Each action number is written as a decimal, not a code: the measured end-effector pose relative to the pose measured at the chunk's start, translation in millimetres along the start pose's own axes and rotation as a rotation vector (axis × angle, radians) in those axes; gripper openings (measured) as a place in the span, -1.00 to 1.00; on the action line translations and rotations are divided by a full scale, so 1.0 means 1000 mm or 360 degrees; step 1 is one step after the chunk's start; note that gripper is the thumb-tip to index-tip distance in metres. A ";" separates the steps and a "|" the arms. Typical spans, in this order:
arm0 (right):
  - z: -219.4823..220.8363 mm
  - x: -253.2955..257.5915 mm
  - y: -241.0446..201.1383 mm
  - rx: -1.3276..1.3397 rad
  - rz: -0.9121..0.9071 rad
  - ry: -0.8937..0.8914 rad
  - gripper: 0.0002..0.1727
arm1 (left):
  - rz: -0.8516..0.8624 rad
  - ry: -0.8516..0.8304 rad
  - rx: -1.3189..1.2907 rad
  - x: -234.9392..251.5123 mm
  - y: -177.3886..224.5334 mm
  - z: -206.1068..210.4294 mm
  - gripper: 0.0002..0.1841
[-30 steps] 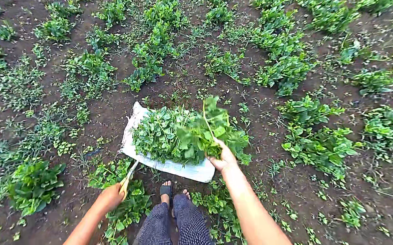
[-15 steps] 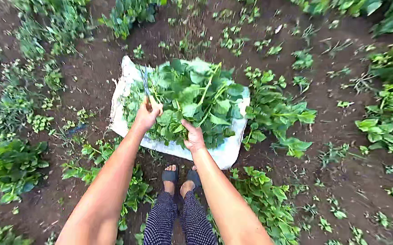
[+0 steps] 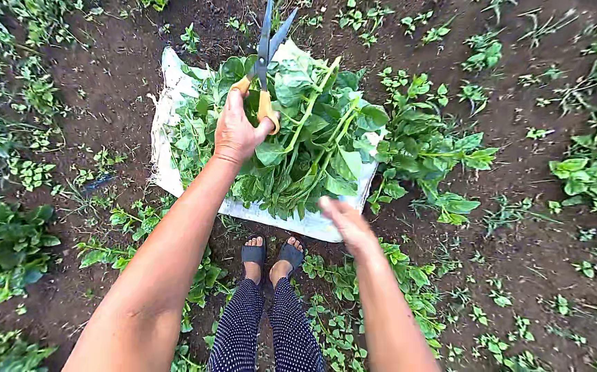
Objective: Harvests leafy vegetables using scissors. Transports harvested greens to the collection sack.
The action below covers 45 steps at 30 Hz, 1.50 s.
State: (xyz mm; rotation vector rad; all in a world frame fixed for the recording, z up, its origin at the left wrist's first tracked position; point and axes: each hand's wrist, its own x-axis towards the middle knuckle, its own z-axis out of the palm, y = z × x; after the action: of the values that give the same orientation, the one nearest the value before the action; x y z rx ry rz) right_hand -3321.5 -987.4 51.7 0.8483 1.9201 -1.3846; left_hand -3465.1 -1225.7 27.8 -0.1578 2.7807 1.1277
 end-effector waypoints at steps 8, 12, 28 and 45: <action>-0.007 0.093 -0.048 -0.0252 -0.0657 0.0366 0.03 | 0.0104 0.0073 0.0200 0.020 -0.001 0.019 -0.12; 0.028 0.119 -0.023 -0.0492 -0.0632 0.0279 -0.01 | 0.0041 -0.0105 0.0337 0.009 -0.006 0.047 -0.20; 0.026 0.156 -0.010 -0.0615 -0.0435 0.0005 -0.17 | -0.0123 -0.0352 0.0408 0.017 -0.024 0.093 -0.17; -0.034 0.029 0.013 -0.0389 -0.0577 0.0145 0.00 | -0.0303 -0.0257 0.0431 -0.019 0.016 -0.016 -0.20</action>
State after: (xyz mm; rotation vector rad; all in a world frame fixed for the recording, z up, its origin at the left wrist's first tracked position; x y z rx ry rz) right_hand -3332.8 -947.0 30.7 0.4681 2.3416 -1.2878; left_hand -3449.8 -1224.8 53.5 -0.2814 2.6721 0.6811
